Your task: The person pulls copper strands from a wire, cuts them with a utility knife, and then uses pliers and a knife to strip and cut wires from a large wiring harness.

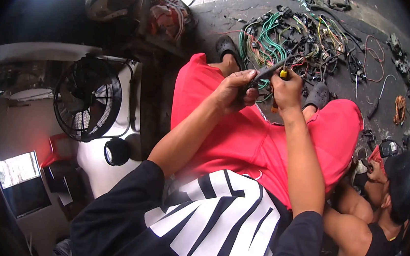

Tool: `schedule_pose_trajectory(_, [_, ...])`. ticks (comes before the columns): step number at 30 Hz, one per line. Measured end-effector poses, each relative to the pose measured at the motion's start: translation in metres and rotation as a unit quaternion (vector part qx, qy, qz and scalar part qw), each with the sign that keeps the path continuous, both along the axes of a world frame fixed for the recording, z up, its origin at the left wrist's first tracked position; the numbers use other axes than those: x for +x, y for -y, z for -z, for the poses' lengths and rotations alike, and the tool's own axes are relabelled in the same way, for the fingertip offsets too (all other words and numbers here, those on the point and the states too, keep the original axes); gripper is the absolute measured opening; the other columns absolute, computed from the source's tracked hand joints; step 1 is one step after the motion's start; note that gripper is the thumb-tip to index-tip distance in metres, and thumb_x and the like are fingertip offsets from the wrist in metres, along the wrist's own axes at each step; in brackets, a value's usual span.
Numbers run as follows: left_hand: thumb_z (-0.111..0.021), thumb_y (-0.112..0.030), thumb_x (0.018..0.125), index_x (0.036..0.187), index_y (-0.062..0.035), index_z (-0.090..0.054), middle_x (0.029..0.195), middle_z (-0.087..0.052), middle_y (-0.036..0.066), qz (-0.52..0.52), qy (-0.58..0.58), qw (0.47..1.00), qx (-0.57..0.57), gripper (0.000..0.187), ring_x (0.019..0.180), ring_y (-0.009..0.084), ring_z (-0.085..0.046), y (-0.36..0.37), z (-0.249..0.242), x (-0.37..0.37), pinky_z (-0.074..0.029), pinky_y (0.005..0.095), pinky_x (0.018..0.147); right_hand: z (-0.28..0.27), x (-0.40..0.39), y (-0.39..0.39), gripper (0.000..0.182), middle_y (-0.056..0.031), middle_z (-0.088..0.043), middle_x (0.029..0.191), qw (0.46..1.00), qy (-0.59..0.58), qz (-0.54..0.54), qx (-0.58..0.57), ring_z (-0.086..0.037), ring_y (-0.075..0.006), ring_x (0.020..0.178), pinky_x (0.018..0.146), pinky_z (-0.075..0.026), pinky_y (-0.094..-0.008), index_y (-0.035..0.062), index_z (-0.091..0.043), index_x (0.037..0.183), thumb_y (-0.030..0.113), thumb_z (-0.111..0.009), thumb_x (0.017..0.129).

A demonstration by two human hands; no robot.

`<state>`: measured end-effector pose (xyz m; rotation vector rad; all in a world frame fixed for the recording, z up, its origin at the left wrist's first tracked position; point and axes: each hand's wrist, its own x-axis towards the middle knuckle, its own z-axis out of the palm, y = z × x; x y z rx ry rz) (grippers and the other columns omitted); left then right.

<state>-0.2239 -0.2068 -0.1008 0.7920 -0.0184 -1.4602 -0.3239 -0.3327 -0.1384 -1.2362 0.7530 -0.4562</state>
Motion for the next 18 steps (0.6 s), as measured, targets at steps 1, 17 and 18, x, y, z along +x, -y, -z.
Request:
schedule_pose_trajectory(1, [-0.057,-0.028,0.088,0.099,-0.0103,-0.056,0.059,-0.047,-0.001,-0.018,0.02,1.0,0.011,0.022,0.05,0.0073,-0.042,-0.001,-0.002,-0.001,-0.031,0.0206,0.045,0.0,-0.001,0.004,0.008,0.0024,-0.057,0.065,0.999,-0.018,0.003,-0.035,-0.05,-0.0042,0.059,0.053,-0.038,-0.0204,0.0024,-0.062,0.074,0.005,-0.057,0.079])
schedule_pose_trajectory(17, [-0.062,-0.015,0.085,0.102,0.0058,-0.062,0.077,-0.063,0.004,0.008,0.474,0.879,0.055,0.027,0.063,0.007,-0.054,0.003,0.023,-0.006,-0.047,0.0228,0.059,-0.009,-0.006,0.013,0.008,0.0027,-0.057,0.064,0.991,-0.045,-0.09,-0.087,-0.048,-0.0042,0.055,0.05,-0.039,-0.0207,0.0004,-0.063,0.075,0.007,-0.063,0.078])
schedule_pose_trajectory(18, [-0.063,-0.015,0.085,0.1,0.0057,-0.063,0.076,-0.063,0.004,0.011,0.484,0.873,0.056,0.026,0.063,0.0073,-0.054,0.004,0.017,-0.006,-0.047,0.0231,0.059,-0.009,-0.004,0.012,0.008,0.0026,-0.057,0.064,0.989,-0.05,-0.078,-0.115,-0.048,-0.0041,0.055,0.05,-0.039,-0.0208,0.0005,-0.063,0.074,0.007,-0.063,0.078])
